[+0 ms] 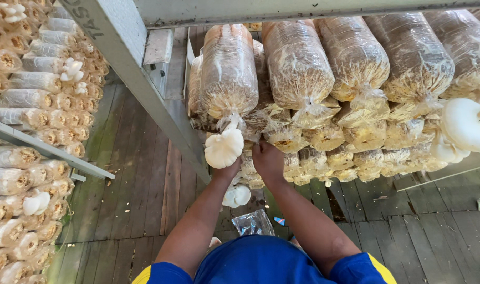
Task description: The person removes plastic rings from bags of mushrooms on a rack and then ties the bag openings by hand.
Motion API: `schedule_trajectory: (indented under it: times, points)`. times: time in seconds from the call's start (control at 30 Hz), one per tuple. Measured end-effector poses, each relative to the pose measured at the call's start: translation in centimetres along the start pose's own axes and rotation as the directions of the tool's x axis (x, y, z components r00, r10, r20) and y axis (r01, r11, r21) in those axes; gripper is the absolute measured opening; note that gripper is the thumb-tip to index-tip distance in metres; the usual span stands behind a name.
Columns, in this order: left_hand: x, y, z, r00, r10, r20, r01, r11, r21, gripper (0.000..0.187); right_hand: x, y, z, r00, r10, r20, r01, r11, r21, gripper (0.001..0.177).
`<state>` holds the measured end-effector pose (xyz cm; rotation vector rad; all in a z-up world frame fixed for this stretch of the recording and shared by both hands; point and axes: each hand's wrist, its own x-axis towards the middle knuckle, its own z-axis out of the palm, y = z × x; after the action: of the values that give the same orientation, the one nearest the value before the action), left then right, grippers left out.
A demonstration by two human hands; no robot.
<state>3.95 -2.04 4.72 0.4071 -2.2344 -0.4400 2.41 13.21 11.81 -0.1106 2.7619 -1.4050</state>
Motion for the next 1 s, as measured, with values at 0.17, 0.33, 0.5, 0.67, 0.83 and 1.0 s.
schedule_trajectory:
  times: [0.17,0.33,0.5,0.67,0.83,1.0]
  points:
    - [0.4,-2.6,4.6,0.634,-0.183,0.752,0.691,0.572,-0.443,0.025,0.0,-0.2,0.9,0.982,0.174,0.076,-0.187,0.957,0.222,0.038]
    - [0.1,-5.7,10.3,0.668,-0.283,0.688,0.661,0.650,-0.375,0.030,0.9,1.4,1.7,0.983,0.164,0.077,-0.176,0.962,0.206,0.036]
    - [0.2,-0.1,5.3,0.131,-0.288,0.949,0.972,0.224,-0.067,0.039,-0.3,-0.9,0.4,0.968,0.187,0.167,-0.233,0.918,0.321,0.031]
    - [-0.5,-1.0,6.5,0.327,-0.337,0.883,0.896,0.407,-0.176,0.031,0.4,0.6,0.7,0.979,0.144,0.145,-0.179,0.947,0.268,0.031]
    - [3.3,3.6,-2.7,0.255,-0.183,0.949,0.767,0.637,-0.083,0.027,0.9,2.3,2.5,0.980,0.182,0.076,-0.194,0.956,0.219,0.034]
    - [-0.8,0.1,-0.6,0.798,-0.172,0.578,0.579,0.486,-0.654,0.039,0.4,2.6,3.0,0.987,0.153,0.041,-0.158,0.974,0.162,0.041]
